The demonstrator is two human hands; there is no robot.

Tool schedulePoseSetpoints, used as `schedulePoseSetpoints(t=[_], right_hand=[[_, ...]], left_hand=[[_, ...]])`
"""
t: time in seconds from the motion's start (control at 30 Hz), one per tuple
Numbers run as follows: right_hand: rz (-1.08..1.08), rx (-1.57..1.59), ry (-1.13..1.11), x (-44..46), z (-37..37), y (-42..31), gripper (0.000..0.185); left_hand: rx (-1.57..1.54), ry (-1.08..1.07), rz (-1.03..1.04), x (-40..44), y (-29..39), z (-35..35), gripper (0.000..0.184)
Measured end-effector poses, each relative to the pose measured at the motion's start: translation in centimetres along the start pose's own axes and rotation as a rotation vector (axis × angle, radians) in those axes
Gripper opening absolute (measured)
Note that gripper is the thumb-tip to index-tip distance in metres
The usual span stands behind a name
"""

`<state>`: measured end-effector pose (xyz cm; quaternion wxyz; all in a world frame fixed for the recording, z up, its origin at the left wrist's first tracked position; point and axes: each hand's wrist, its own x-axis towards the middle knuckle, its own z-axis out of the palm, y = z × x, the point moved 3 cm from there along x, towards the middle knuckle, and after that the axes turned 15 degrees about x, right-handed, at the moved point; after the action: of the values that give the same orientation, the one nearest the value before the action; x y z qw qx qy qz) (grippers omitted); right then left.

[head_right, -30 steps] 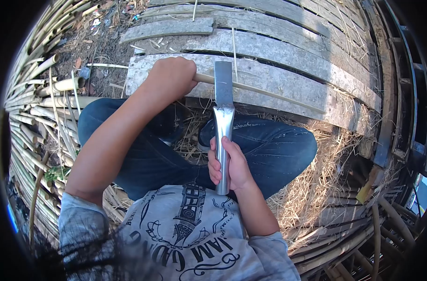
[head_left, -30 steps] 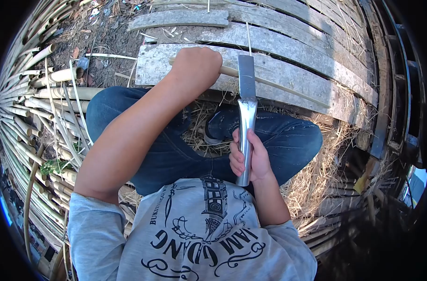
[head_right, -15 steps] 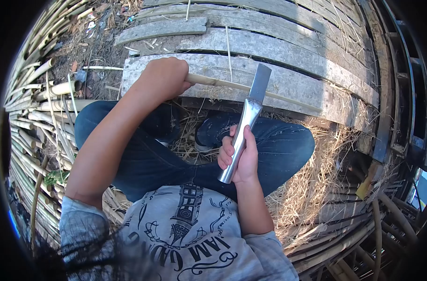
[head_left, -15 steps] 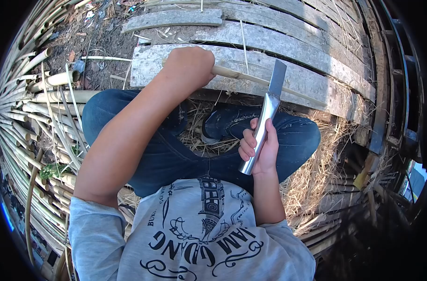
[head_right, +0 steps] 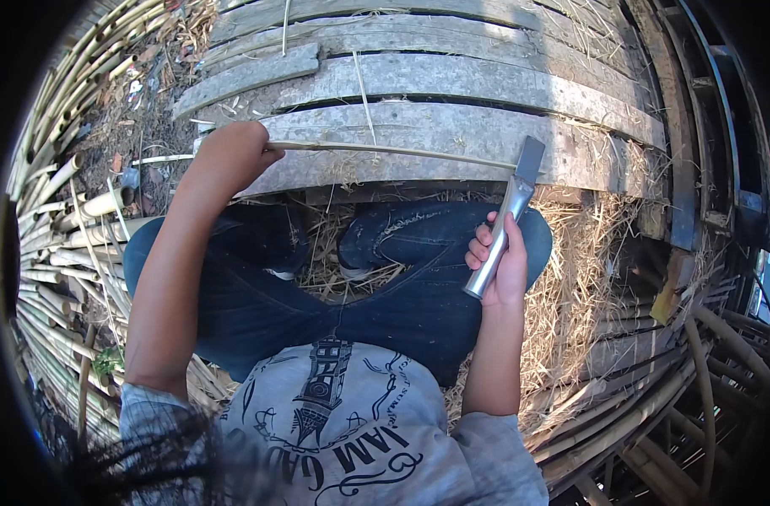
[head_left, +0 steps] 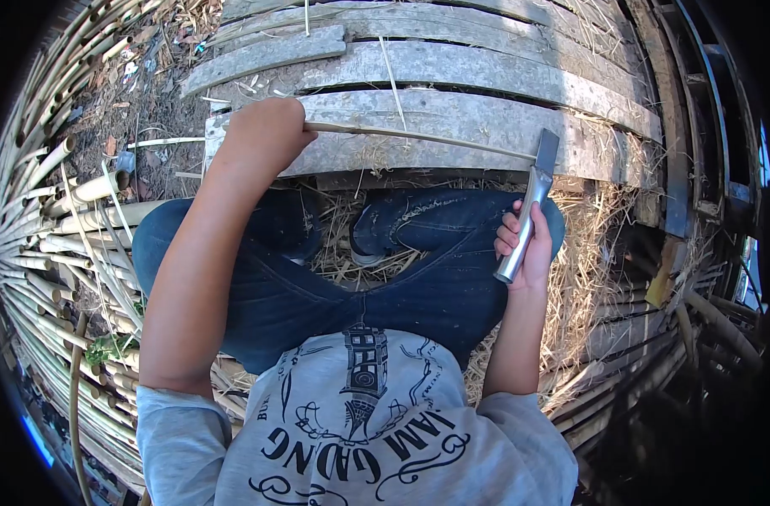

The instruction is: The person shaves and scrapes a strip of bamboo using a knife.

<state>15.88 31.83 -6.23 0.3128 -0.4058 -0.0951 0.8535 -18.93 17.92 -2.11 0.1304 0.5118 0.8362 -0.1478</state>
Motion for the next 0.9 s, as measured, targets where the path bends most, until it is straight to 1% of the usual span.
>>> schedulePoseSetpoints(t=[0.03, 0.07, 0.17, 0.2, 0.23, 0.33, 0.4, 0.47, 0.53, 0.6, 0.67, 0.73, 0.8, 0.9], right_hand=[[0.009, 0.038, -0.004, 0.3, -0.3, -0.4, 0.027], [0.001, 0.044, -0.002, 0.5, -0.7, -0.5, 0.027], [-0.101, -0.107, 0.163, 0.1, 0.0, 1.0, 0.026], [-0.148, -0.2, 0.182, 0.3, -0.2, 1.7, 0.026], [-0.135, -0.215, 0.176, 0.2, -0.2, 2.3, 0.026], [-0.105, -0.238, 0.175, 0.2, 0.1, 4.3, 0.028], [-0.042, -0.206, 0.128, 0.1, 0.5, 6.0, 0.028], [-0.056, -0.203, 0.135, -0.2, 1.5, 7.9, 0.027], [-0.08, -0.161, 0.141, 0.0, 2.0, 8.6, 0.027], [-0.087, -0.236, 0.131, 0.0, 1.8, 7.9, 0.027], [-0.131, -0.221, 0.119, 0.2, 0.9, 6.4, 0.026], [-0.216, -0.105, 0.184, 0.6, 0.0, 5.3, 0.026], [-0.199, -0.156, 0.19, 0.3, 0.1, 5.7, 0.026], [-0.027, -0.333, 0.106, -1.0, 1.2, 8.4, 0.026]], left_hand=[[0.011, 0.077, 0.0, 0.1, 0.0, 0.2, 0.033], [0.015, 0.081, 0.009, 0.4, -0.1, 0.5, 0.033], [0.075, 0.054, 0.027, 0.9, -0.1, 1.6, 0.029], [0.114, 0.129, 0.042, 0.9, -0.1, 1.6, 0.027], [0.154, 0.202, 0.056, 0.8, -0.2, 1.7, 0.026], [0.191, 0.257, 0.062, 0.7, -0.2, 1.5, 0.027], [0.189, 0.255, 0.081, 0.7, -0.3, 2.0, 0.027], [0.182, 0.257, 0.099, 0.9, -0.2, 2.2, 0.027], [0.178, 0.169, 0.076, 1.0, -0.2, 2.3, 0.028], [0.145, 0.139, 0.078, 1.2, -0.3, 2.1, 0.027], [0.112, 0.1, 0.081, 1.3, -0.6, 2.0, 0.027], [0.092, 0.121, 0.095, 1.4, -0.3, 1.9, 0.029], [0.092, 0.137, 0.101, 1.3, 0.6, 1.5, 0.029], [0.086, 0.145, 0.115, 1.4, 0.5, 1.9, 0.03]])
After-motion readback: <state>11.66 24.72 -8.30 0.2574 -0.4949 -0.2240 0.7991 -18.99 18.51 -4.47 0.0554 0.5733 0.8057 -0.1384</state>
